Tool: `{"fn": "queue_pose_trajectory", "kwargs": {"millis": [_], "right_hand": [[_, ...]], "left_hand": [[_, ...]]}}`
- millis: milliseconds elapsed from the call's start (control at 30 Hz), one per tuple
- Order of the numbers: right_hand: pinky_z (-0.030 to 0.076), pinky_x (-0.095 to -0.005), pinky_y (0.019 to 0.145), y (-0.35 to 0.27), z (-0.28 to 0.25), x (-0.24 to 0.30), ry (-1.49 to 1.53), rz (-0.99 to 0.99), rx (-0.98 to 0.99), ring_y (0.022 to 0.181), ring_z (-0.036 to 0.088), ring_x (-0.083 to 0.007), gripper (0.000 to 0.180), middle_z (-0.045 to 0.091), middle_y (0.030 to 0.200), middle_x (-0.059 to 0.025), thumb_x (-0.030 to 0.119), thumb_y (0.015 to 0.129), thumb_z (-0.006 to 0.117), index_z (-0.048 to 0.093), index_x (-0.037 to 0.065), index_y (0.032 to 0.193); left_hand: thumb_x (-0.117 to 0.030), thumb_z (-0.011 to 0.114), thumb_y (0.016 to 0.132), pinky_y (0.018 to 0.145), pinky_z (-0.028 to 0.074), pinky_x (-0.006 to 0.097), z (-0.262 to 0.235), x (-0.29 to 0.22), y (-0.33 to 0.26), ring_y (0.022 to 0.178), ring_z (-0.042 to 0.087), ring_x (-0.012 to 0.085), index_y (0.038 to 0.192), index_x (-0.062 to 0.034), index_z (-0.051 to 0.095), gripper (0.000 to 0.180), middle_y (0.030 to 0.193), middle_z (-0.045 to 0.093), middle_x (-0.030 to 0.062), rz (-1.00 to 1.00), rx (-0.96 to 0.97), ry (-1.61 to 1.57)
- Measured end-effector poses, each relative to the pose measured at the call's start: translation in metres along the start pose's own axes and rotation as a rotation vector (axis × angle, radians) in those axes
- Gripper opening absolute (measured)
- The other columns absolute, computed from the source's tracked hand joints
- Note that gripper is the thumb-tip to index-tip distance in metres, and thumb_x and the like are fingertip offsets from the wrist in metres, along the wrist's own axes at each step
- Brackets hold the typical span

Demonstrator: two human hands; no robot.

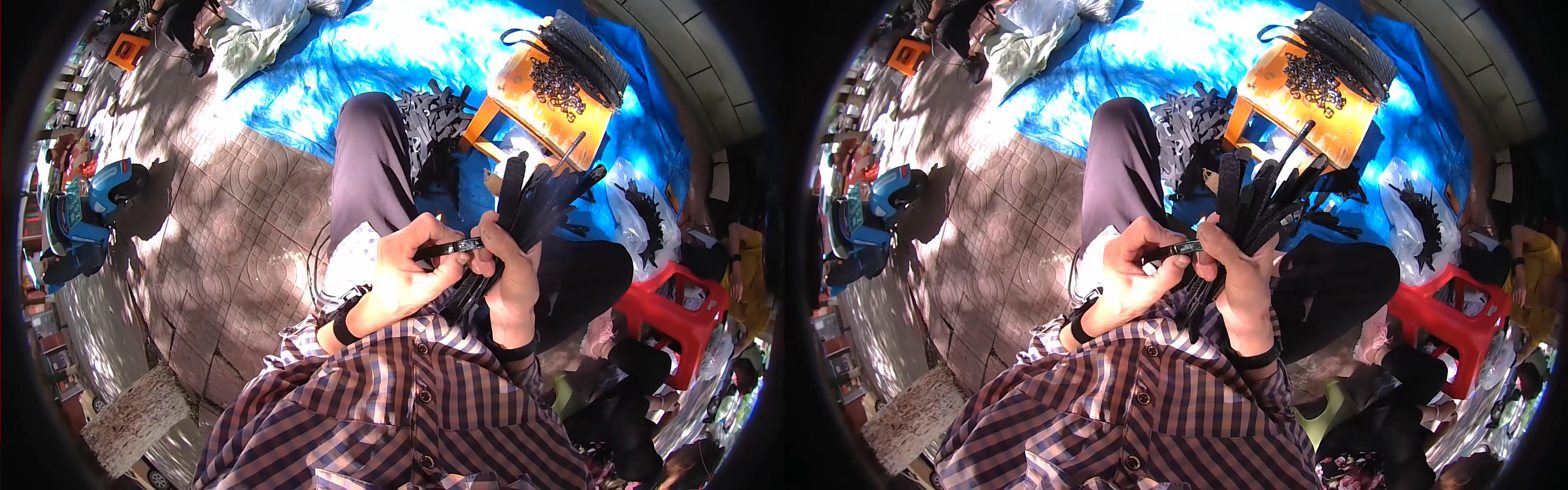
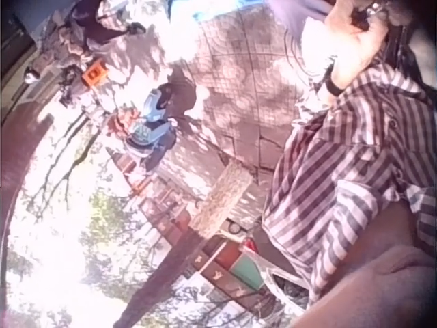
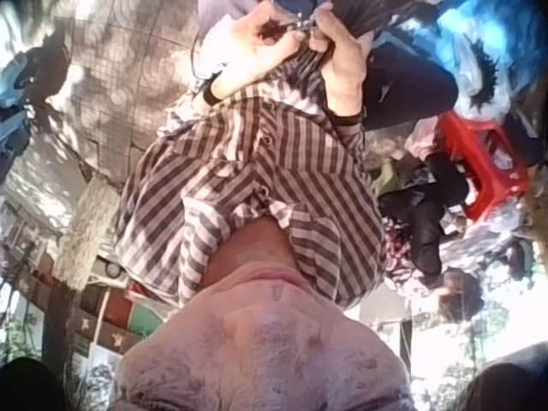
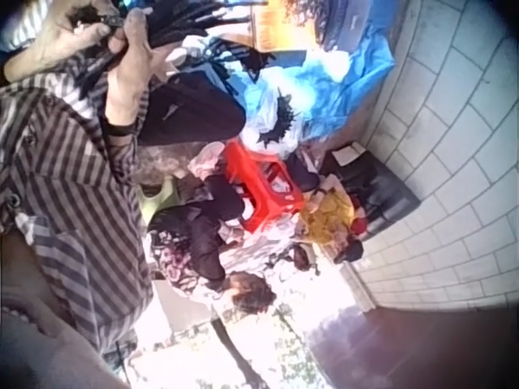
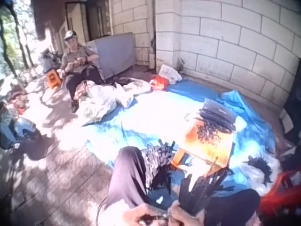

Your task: Manually attaching buckles or fasteners to black shoe components.

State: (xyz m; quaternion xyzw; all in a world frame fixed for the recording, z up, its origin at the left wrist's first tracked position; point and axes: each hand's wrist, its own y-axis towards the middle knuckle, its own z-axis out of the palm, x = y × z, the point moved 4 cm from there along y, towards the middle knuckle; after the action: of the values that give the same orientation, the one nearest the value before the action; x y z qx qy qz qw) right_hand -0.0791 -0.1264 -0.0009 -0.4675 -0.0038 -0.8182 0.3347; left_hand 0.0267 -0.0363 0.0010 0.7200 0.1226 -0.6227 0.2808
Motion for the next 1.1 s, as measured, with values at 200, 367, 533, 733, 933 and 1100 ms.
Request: {"fn": "queue_pose_trajectory", "kwargs": {"millis": [200, 367, 533, 733, 933, 1100], "right_hand": [[0.037, -0.0231, 0.044, 0.003, 0.003, 0.003, 0.031, -0.025, 0.041, 0.047, 0.048, -0.0100, 0.015, 0.054, 0.062, -0.0038, -0.002, 0.079, 0.065, 0.058, -0.001, 0.093], [0.035, -0.0229, 0.044, 0.000, 0.004, 0.002, -0.042, 0.003, -0.055, 0.045, 0.044, -0.0088, 0.015, 0.050, 0.060, -0.0033, 0.006, 0.079, 0.063, 0.058, -0.003, 0.090], [0.039, -0.0232, 0.046, 0.006, -0.001, 0.005, -0.047, 0.084, -0.019, 0.049, 0.049, -0.0096, 0.019, 0.056, 0.067, -0.0053, 0.006, 0.078, 0.067, 0.059, -0.003, 0.093], [0.043, -0.0219, 0.050, 0.008, 0.008, 0.021, -0.269, -0.032, 0.244, 0.054, 0.054, -0.0093, 0.022, 0.060, 0.071, -0.0044, 0.009, 0.078, 0.072, 0.060, -0.003, 0.092], [0.039, -0.0205, 0.050, 0.010, 0.009, 0.008, -0.192, -0.015, 0.136, 0.051, 0.049, -0.0068, 0.012, 0.055, 0.064, -0.0012, 0.006, 0.079, 0.069, 0.059, 0.000, 0.082], [0.041, -0.0206, 0.049, 0.012, 0.008, 0.008, -0.320, -0.072, 0.037, 0.051, 0.050, -0.0065, 0.013, 0.057, 0.064, -0.0012, 0.003, 0.078, 0.070, 0.059, 0.000, 0.084]], "left_hand": [[-0.007, 0.068, 0.076, 0.050, 0.040, 0.020, -0.002, -0.006, 0.001, 0.057, 0.052, 0.0041, 0.081, 0.0006, 0.058, 0.014, 0.069, 0.060, 0.0034, -0.065, 0.024, 0.085], [0.000, 0.060, 0.080, 0.051, 0.037, 0.018, 0.007, 0.014, -0.001, 0.059, 0.048, 0.0008, 0.084, 0.0002, 0.056, 0.005, 0.067, 0.055, -0.0020, -0.286, 0.068, -0.377], [-0.006, 0.052, 0.090, 0.044, 0.028, 0.016, 0.000, 0.013, 0.000, 0.051, 0.038, 0.0010, 0.097, -0.0011, 0.057, 0.009, 0.077, 0.057, 0.0004, -0.833, 0.276, -0.892], [-0.007, 0.050, 0.092, 0.043, 0.032, 0.013, -0.003, 0.024, -0.005, 0.050, 0.041, 0.0014, 0.112, 0.0027, 0.053, 0.023, 0.084, 0.061, 0.0058, -1.006, 0.199, -1.174], [-0.013, 0.052, 0.092, 0.046, 0.038, 0.014, 0.001, 0.031, -0.011, 0.054, 0.049, 0.0029, 0.109, 0.0030, 0.053, 0.024, 0.081, 0.058, 0.0054, -1.007, 0.342, -1.081], [-0.017, 0.052, 0.093, 0.057, 0.042, 0.017, 0.005, 0.016, -0.002, 0.067, 0.055, 0.0066, 0.108, -0.0005, 0.048, 0.022, 0.082, 0.057, 0.0040, -0.796, 0.261, -0.832]]}}
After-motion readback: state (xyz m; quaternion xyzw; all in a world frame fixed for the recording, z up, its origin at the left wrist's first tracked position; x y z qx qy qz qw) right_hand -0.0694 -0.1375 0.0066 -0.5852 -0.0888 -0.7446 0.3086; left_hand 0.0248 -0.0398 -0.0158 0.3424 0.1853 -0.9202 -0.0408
